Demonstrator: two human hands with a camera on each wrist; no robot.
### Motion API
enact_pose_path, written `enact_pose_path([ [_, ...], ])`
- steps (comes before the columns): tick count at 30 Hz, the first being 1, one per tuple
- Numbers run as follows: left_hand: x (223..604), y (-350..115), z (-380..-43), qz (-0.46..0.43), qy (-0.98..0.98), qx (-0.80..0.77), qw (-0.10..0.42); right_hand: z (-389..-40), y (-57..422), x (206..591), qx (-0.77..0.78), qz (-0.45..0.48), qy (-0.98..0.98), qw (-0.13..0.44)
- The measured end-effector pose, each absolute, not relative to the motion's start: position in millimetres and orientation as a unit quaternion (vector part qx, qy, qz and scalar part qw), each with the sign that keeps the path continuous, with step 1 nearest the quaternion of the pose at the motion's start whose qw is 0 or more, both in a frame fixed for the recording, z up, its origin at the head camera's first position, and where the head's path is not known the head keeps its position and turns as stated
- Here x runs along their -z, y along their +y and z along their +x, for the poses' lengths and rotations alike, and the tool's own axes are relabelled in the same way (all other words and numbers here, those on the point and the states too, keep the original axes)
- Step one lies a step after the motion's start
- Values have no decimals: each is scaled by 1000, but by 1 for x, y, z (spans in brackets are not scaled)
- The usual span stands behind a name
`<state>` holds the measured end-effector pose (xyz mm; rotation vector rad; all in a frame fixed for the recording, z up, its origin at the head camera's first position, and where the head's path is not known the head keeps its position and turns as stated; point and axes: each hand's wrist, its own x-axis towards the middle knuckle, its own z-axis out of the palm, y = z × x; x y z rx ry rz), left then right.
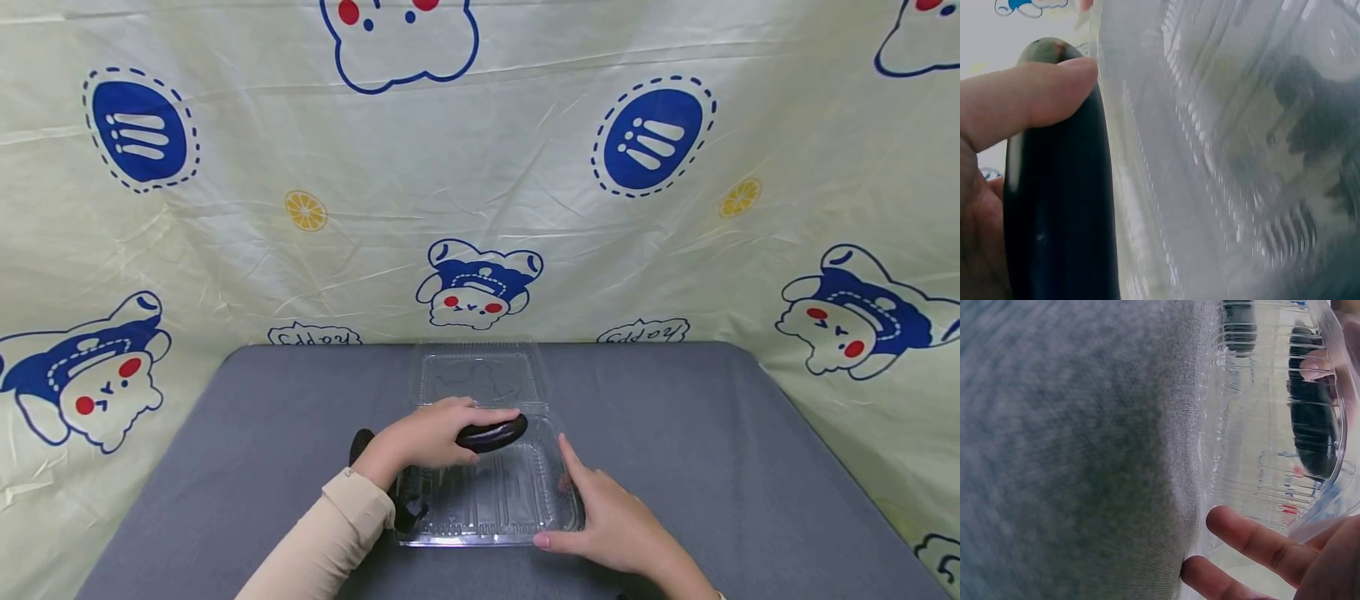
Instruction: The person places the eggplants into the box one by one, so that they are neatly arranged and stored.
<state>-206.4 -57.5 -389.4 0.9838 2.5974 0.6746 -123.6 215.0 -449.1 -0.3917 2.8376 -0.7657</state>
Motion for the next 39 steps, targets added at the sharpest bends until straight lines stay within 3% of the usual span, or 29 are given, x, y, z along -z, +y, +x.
enact_pose_path([
  [24, 413, -19, -203, 332, 922, -131, 150, -122, 214, 450, 261, -138, 951, 91],
  [39, 418, -8, -198, 348, 934, -52, 61, -121, 215, 450, 258, -143, 952, 83],
])
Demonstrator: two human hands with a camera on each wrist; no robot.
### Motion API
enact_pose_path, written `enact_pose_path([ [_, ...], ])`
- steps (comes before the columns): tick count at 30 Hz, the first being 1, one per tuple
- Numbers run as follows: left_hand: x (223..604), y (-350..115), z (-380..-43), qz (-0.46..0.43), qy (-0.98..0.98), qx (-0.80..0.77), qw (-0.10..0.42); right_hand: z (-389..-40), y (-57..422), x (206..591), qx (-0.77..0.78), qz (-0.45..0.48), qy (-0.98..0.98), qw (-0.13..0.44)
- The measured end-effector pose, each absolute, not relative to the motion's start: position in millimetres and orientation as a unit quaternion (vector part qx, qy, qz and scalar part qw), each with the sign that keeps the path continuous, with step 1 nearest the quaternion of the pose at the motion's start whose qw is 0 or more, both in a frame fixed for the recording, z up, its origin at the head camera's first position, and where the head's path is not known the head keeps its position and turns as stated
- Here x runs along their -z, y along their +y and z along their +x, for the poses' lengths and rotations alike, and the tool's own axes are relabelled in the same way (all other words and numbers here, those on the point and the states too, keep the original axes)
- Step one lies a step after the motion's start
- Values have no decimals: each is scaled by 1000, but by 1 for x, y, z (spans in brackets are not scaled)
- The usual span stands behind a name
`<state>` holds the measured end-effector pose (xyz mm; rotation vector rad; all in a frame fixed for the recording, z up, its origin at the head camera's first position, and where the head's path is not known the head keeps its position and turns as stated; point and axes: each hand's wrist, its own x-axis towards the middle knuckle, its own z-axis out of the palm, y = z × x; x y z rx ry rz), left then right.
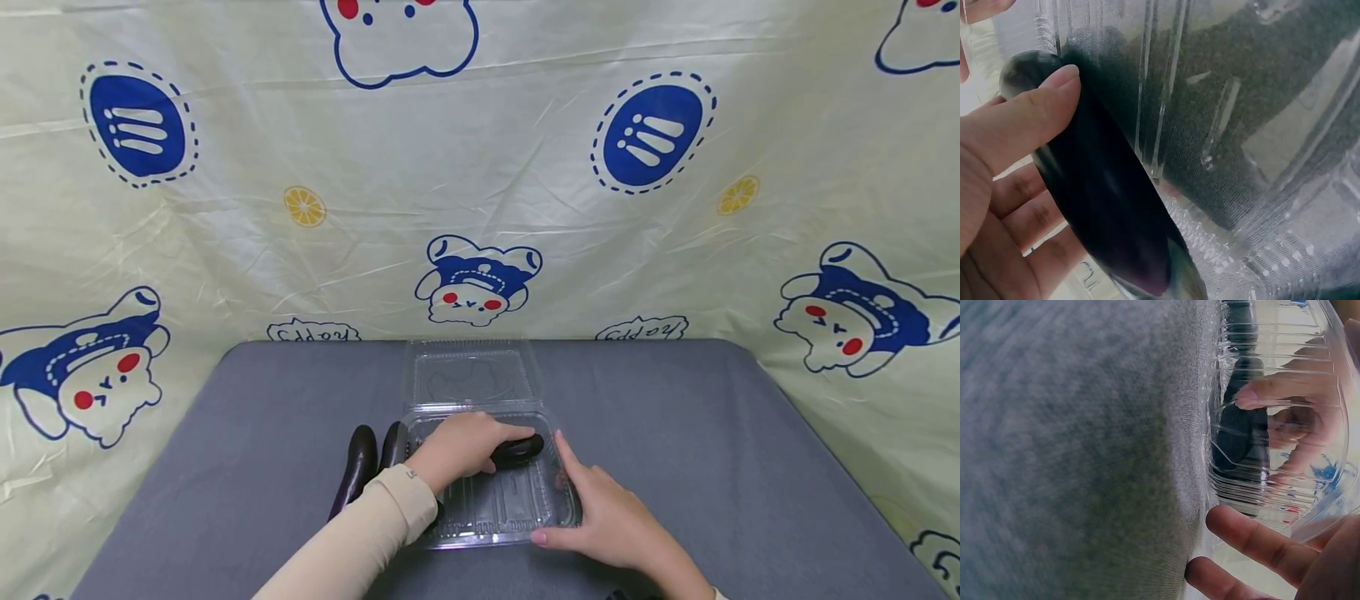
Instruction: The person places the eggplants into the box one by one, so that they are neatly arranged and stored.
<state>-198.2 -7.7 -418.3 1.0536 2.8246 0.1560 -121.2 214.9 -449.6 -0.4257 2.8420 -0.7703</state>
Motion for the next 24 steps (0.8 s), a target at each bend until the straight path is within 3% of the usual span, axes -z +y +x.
enact_pose_path([
  [9, 417, -4, -196, 375, 927, -12, -7, -121, 215, 451, 258, -145, 952, 76],
  [24, 420, -5, -197, 382, 924, -3, -20, -122, 215, 452, 259, -140, 952, 84],
])
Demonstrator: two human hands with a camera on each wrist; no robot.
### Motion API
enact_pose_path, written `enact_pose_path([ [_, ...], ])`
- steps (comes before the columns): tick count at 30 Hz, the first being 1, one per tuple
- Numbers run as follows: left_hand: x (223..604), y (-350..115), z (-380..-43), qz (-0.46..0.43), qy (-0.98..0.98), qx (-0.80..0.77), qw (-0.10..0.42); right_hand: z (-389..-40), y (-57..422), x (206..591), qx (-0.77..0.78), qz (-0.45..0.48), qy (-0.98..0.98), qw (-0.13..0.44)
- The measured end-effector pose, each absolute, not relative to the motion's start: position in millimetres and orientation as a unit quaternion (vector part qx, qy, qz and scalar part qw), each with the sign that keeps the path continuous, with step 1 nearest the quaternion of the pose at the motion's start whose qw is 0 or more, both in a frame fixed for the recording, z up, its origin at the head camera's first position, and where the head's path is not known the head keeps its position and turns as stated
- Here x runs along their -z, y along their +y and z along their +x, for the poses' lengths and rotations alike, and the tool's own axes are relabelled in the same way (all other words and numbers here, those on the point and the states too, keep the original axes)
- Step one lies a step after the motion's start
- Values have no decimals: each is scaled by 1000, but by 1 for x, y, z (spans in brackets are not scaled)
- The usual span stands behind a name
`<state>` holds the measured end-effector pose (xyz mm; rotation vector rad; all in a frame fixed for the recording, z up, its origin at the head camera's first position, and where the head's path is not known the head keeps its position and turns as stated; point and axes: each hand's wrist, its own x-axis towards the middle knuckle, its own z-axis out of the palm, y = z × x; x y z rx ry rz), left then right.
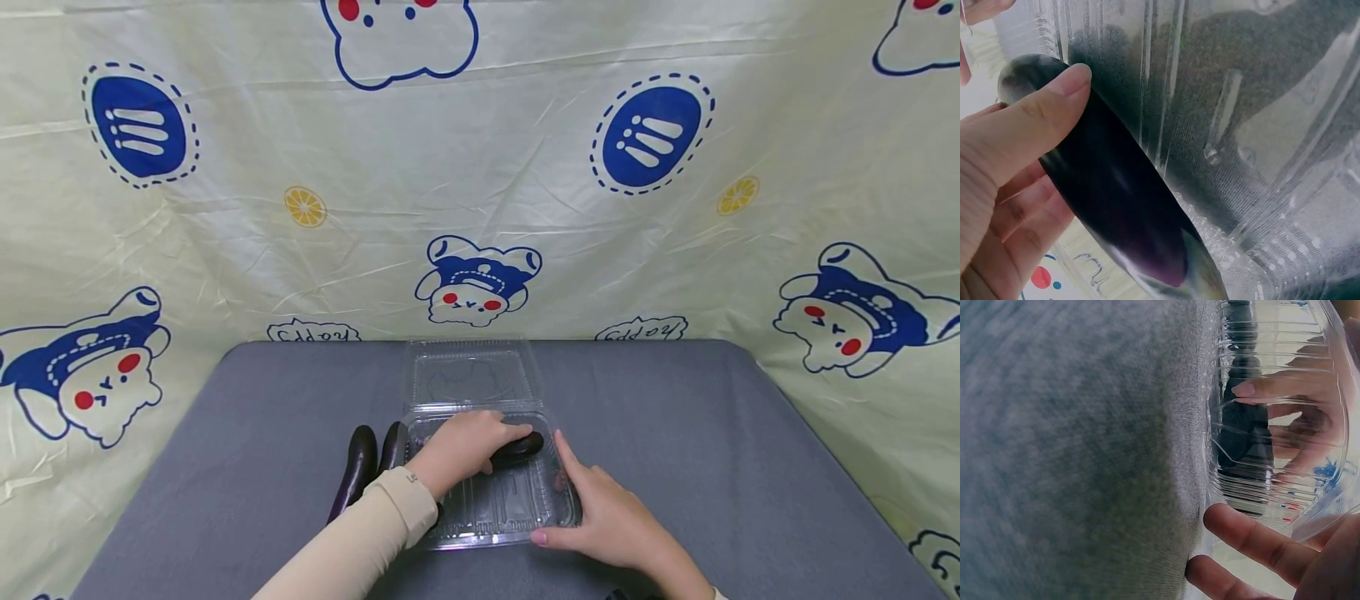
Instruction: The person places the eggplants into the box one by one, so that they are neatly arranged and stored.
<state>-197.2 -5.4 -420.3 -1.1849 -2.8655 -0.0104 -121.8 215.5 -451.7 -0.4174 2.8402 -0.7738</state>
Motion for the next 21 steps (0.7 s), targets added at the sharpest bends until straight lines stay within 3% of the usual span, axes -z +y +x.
enact_pose_path([
  [10, 411, -12, -193, -386, -922, -9, 25, -121, 215, 451, 256, -142, 953, 81],
  [21, 385, -38, -188, -373, -925, 62, -38, -122, 213, 449, 257, -132, 953, 94],
])
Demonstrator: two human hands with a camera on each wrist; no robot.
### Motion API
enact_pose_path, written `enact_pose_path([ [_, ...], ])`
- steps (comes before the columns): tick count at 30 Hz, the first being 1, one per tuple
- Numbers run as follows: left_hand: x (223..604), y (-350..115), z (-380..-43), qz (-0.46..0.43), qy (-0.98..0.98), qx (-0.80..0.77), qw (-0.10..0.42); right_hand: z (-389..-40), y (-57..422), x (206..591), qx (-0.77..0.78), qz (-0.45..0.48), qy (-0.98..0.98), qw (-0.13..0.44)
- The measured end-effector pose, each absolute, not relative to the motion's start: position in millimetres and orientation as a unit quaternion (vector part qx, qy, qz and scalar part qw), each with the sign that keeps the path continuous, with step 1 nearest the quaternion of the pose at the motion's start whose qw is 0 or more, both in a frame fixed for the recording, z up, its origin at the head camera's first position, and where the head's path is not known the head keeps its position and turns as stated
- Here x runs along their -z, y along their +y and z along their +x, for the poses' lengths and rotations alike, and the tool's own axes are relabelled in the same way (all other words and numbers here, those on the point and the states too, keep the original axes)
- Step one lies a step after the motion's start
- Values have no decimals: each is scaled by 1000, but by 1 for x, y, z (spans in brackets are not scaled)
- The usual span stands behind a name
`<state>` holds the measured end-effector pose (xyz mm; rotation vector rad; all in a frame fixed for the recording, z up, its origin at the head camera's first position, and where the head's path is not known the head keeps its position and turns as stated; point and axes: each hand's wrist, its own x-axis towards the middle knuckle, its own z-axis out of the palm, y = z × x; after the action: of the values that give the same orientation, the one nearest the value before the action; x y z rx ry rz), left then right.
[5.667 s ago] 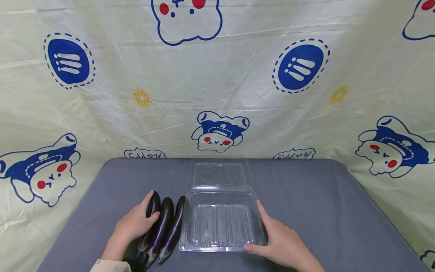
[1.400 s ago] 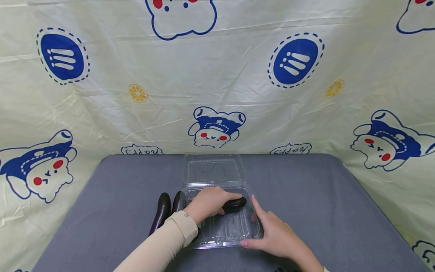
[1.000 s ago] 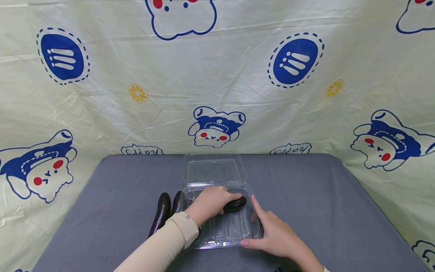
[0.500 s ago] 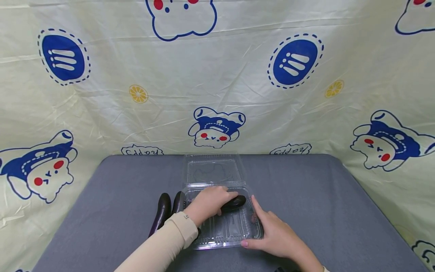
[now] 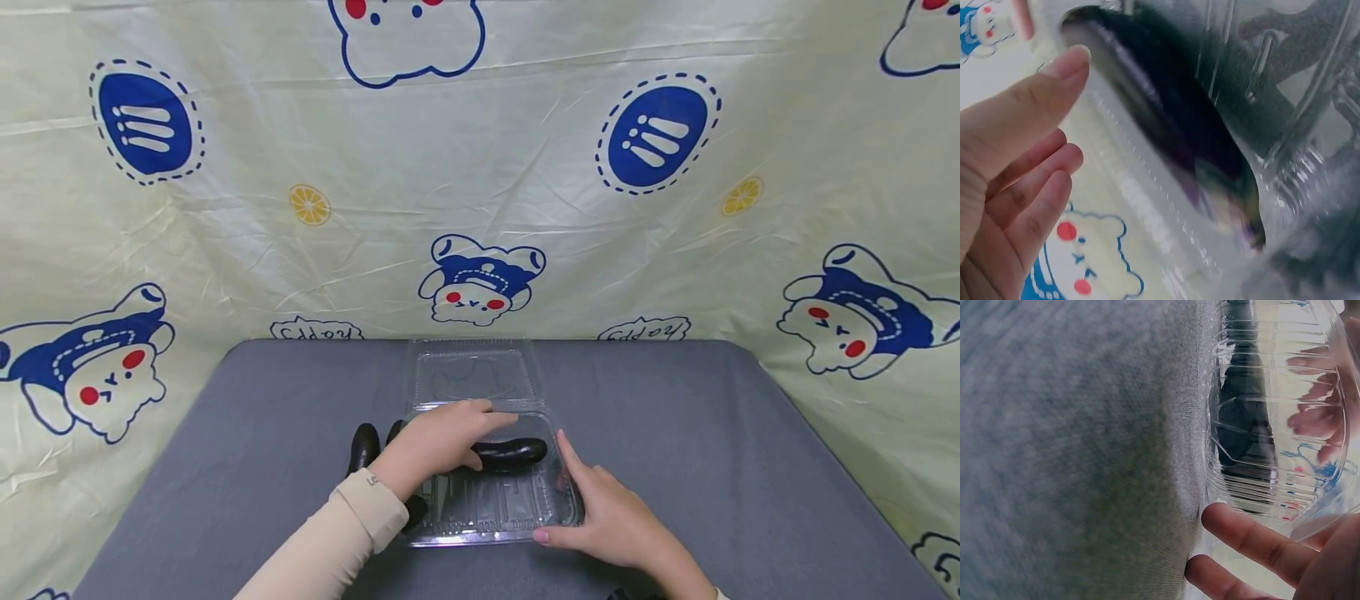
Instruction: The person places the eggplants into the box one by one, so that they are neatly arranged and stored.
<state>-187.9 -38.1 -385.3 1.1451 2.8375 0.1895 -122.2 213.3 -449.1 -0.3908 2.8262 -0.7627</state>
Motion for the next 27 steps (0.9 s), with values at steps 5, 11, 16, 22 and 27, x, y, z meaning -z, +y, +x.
enact_pose_path([
  [5, 373, -67, -183, 372, 917, -141, 28, -122, 213, 450, 253, -133, 954, 87],
  [11, 367, -108, -181, 328, 918, -225, 5, -121, 213, 450, 249, -133, 956, 77],
  [16, 374, -140, -179, 255, 926, -279, -11, -120, 213, 449, 253, -136, 955, 79],
  [22, 387, -168, -174, 190, 930, -313, 2, -121, 213, 449, 256, -141, 953, 78],
  [27, 402, -180, -168, 149, 935, -321, 33, -121, 213, 450, 256, -139, 953, 82],
])
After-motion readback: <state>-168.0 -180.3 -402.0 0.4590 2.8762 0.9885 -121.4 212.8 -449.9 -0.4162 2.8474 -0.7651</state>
